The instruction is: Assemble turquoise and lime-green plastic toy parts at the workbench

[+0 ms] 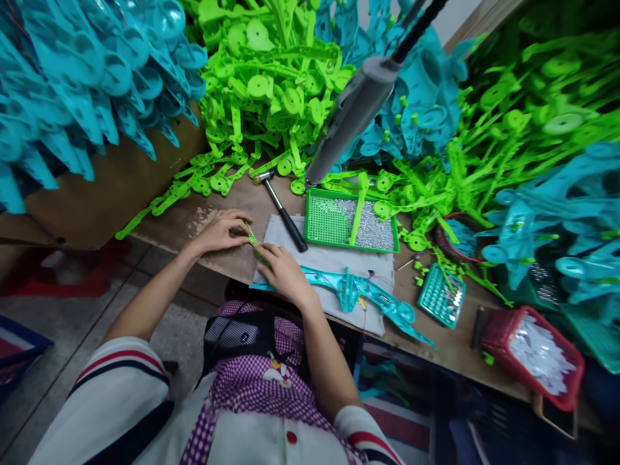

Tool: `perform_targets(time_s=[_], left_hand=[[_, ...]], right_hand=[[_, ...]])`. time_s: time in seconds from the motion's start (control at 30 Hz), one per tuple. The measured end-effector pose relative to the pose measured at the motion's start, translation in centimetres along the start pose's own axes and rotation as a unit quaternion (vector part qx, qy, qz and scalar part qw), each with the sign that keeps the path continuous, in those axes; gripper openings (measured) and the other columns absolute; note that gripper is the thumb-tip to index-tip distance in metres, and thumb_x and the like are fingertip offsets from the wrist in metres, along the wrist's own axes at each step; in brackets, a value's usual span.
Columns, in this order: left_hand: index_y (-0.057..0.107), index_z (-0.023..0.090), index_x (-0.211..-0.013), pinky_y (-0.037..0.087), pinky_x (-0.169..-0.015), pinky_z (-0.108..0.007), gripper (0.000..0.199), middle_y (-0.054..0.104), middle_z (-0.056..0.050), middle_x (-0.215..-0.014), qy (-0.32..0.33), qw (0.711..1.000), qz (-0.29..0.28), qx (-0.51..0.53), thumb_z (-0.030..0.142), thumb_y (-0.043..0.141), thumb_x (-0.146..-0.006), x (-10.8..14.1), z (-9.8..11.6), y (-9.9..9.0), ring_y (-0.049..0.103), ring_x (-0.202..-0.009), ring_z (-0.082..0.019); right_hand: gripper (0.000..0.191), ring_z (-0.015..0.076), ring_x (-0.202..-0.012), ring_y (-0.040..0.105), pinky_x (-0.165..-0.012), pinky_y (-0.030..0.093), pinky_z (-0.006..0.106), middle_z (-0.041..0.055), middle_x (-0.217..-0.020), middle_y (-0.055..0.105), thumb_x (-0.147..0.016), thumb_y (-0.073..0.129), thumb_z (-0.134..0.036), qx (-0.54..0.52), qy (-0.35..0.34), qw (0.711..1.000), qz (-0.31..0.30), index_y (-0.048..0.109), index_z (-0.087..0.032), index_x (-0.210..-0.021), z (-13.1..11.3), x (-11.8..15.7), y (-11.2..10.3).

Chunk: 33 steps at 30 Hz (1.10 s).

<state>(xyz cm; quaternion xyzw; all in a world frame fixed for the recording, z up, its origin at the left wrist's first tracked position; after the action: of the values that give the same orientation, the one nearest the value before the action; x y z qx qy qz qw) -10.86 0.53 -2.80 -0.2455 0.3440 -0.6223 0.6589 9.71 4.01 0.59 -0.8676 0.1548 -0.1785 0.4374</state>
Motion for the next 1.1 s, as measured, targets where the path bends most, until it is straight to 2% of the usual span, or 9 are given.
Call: perform_targets(time_s=[0.23, 0.37, 0.43, 0.57, 0.7, 0.8, 0.87, 0.97, 1.1], left_hand=[[0.071, 0.022, -0.085, 0.039, -0.108, -0.044, 0.020, 0.063, -0.006, -0.128, 0.006, 1.000, 0.007, -0.009, 0.040, 0.065, -0.081, 0.1, 0.4, -0.3, 0.055, -0.121, -0.025], [0.071, 0.024, -0.084, 0.043, -0.105, -0.044, 0.023, 0.063, -0.005, -0.124, 0.023, 0.999, 0.035, -0.019, 0.045, 0.062, -0.083, 0.3, 0.3, -0.3, 0.057, -0.116, -0.025], [0.071, 0.026, -0.082, 0.046, -0.102, -0.044, 0.022, 0.064, -0.004, -0.123, 0.040, 0.998, 0.052, -0.020, 0.046, 0.063, -0.082, 0.2, -0.1, -0.2, 0.058, -0.113, -0.026], [0.072, 0.028, -0.079, 0.048, -0.101, -0.047, 0.023, 0.063, -0.004, -0.121, 0.058, 0.996, 0.068, -0.021, 0.049, 0.065, -0.080, 0.1, -0.5, 0.0, 0.060, -0.109, -0.028], [0.072, 0.028, -0.079, 0.048, -0.102, -0.048, 0.022, 0.064, -0.004, -0.119, 0.040, 0.996, 0.072, -0.026, 0.049, 0.065, -0.079, 0.2, -0.2, 0.0, 0.060, -0.110, -0.028], [0.073, 0.027, -0.082, 0.047, -0.102, -0.047, 0.022, 0.064, -0.005, -0.118, 0.029, 0.996, 0.082, -0.021, 0.047, 0.065, -0.080, 0.3, 0.1, -0.2, 0.060, -0.110, -0.027], [0.072, 0.026, -0.085, 0.047, -0.103, -0.047, 0.022, 0.064, -0.006, -0.117, 0.021, 0.995, 0.095, -0.010, 0.046, 0.064, -0.080, 0.3, 0.2, -0.3, 0.060, -0.110, -0.027], [0.071, 0.023, -0.089, 0.047, -0.103, -0.047, 0.026, 0.065, -0.007, -0.116, 0.000, 0.993, 0.120, 0.002, 0.046, 0.064, -0.080, 0.2, 0.2, -0.6, 0.060, -0.111, -0.026], [0.070, 0.022, -0.090, 0.047, -0.102, -0.046, 0.028, 0.065, -0.008, -0.114, -0.035, 0.988, 0.147, 0.009, 0.047, 0.063, -0.080, 0.1, -0.1, -0.8, 0.061, -0.110, -0.025]], right_hand=[[0.034, 0.0193, -0.111, 0.063, -0.099, 0.047, 0.038, 0.0108, -0.122, 0.068, -0.098, 0.049, -0.030, -0.169, -0.013, 0.983, 0.071, 0.063, -0.018, -0.126, -0.4, -0.8, -3.8], [0.029, 0.0155, -0.099, 0.066, -0.088, 0.051, 0.030, 0.0068, -0.109, 0.073, -0.098, 0.049, -0.035, -0.240, -0.025, 0.963, 0.123, 0.069, -0.019, -0.113, 0.4, 3.0, -5.3], [0.030, 0.0157, -0.095, 0.068, -0.083, 0.052, 0.029, 0.0062, -0.104, 0.075, -0.097, 0.050, -0.038, -0.254, 0.011, 0.952, 0.169, 0.071, -0.019, -0.107, 2.3, 6.0, -6.2], [0.035, 0.0172, -0.085, 0.069, -0.076, 0.053, 0.030, 0.0062, -0.096, 0.075, -0.094, 0.050, -0.046, -0.236, 0.120, 0.904, 0.334, 0.071, -0.019, -0.101, 8.3, 11.2, -9.4], [0.035, 0.0211, -0.086, 0.068, -0.078, 0.052, 0.035, 0.0088, -0.094, 0.076, -0.089, 0.052, -0.047, -0.147, 0.195, 0.883, 0.401, 0.072, -0.018, -0.092, 13.9, 12.8, -11.7], [0.035, 0.0221, -0.088, 0.068, -0.078, 0.052, 0.035, 0.0103, -0.097, 0.075, -0.089, 0.051, -0.045, -0.117, 0.204, 0.885, 0.402, 0.072, -0.017, -0.095, 15.6, 12.2, -12.1], [0.035, 0.0214, -0.090, 0.067, -0.077, 0.052, 0.034, 0.0101, -0.100, 0.075, -0.091, 0.048, -0.043, -0.108, 0.170, 0.895, 0.398, 0.071, -0.018, -0.101, 15.9, 10.8, -12.5], [0.032, 0.0228, -0.098, 0.065, -0.086, 0.050, 0.037, 0.0121, -0.107, 0.072, -0.092, 0.047, -0.034, -0.033, 0.122, 0.918, 0.375, 0.070, -0.018, -0.106, 16.7, 7.1, -14.1], [0.037, 0.0275, -0.109, 0.060, -0.097, 0.044, 0.044, 0.0166, -0.115, 0.069, -0.088, 0.040, -0.016, 0.064, 0.179, 0.920, 0.344, 0.070, -0.013, -0.110, 19.7, 1.4, -17.0]])
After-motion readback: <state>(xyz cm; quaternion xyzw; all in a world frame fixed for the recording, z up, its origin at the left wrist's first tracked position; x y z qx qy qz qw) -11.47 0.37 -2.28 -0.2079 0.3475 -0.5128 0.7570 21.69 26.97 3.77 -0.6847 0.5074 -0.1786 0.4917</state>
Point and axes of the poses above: each hand's wrist, its own x-axis away from the middle knuckle, its own y-axis out of the palm, z = x × y, the point moved 3 cm from there along -x, towards the middle knuckle
